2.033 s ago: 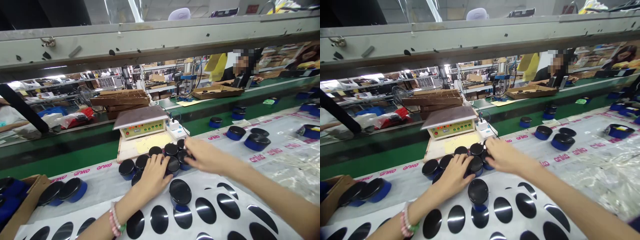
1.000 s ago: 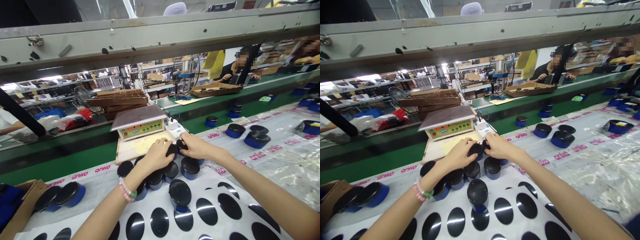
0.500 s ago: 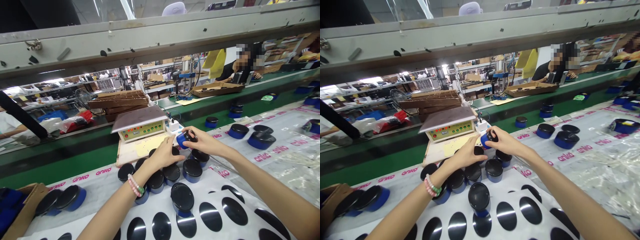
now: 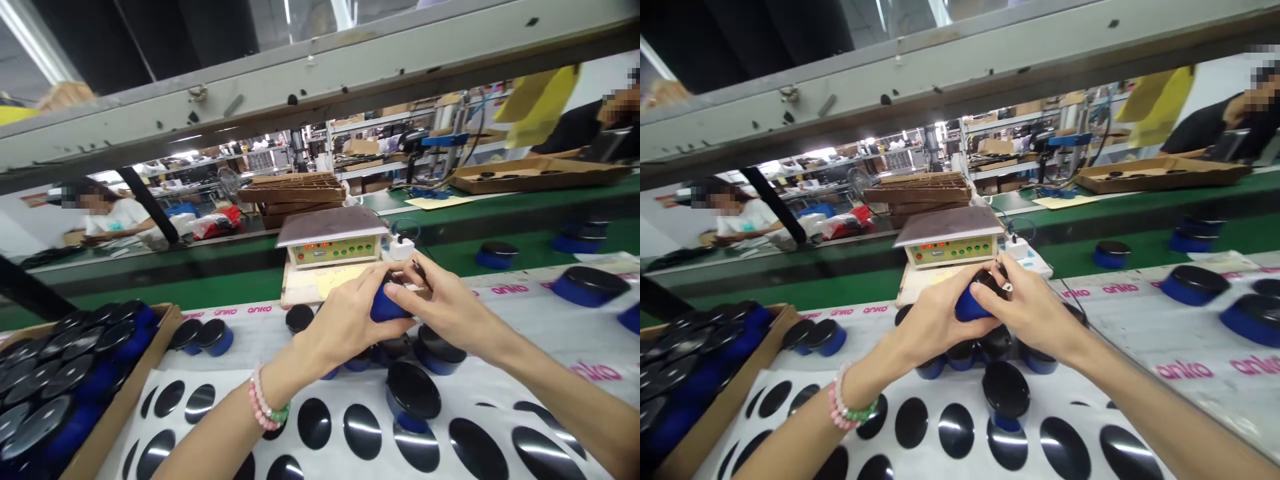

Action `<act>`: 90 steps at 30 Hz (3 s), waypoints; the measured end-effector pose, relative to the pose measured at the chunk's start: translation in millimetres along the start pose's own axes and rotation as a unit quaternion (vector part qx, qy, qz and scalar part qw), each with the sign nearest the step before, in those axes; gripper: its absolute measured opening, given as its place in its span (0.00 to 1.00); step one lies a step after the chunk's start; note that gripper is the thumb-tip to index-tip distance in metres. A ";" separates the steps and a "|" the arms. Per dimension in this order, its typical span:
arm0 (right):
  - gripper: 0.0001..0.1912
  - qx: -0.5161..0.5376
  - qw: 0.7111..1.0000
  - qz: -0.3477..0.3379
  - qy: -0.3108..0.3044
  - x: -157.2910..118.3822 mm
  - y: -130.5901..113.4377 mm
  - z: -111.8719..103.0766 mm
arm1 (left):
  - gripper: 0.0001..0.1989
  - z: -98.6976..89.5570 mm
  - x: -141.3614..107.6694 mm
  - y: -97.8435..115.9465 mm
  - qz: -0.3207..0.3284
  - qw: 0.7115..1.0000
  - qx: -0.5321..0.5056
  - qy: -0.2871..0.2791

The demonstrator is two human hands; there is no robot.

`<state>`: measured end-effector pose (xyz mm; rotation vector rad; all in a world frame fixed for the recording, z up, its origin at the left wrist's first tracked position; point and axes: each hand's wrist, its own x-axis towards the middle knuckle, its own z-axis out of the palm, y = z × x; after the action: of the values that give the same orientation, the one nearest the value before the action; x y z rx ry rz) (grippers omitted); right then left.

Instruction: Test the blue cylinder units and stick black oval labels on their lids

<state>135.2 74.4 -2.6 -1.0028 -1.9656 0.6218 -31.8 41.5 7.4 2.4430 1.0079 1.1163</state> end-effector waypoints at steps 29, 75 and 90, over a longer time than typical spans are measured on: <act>0.14 -0.310 0.907 0.037 -0.283 34.4 77.0 21.6 | 0.28 13.5 -23.1 -69.5 -0.183 0.956 0.186 -0.133; 0.09 -0.282 0.938 0.087 -0.180 -48.8 51.4 -49.9 | 0.33 37.7 2.6 -47.2 -0.017 0.957 0.067 -0.283; 0.12 -0.218 0.967 0.113 -0.072 -29.7 55.1 -66.1 | 0.49 79.7 42.7 -41.3 -0.008 0.978 0.021 -0.208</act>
<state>224.1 84.5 -19.7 -1.5030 -2.1879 0.3963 27.3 104.0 -42.4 2.5442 0.9183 0.5411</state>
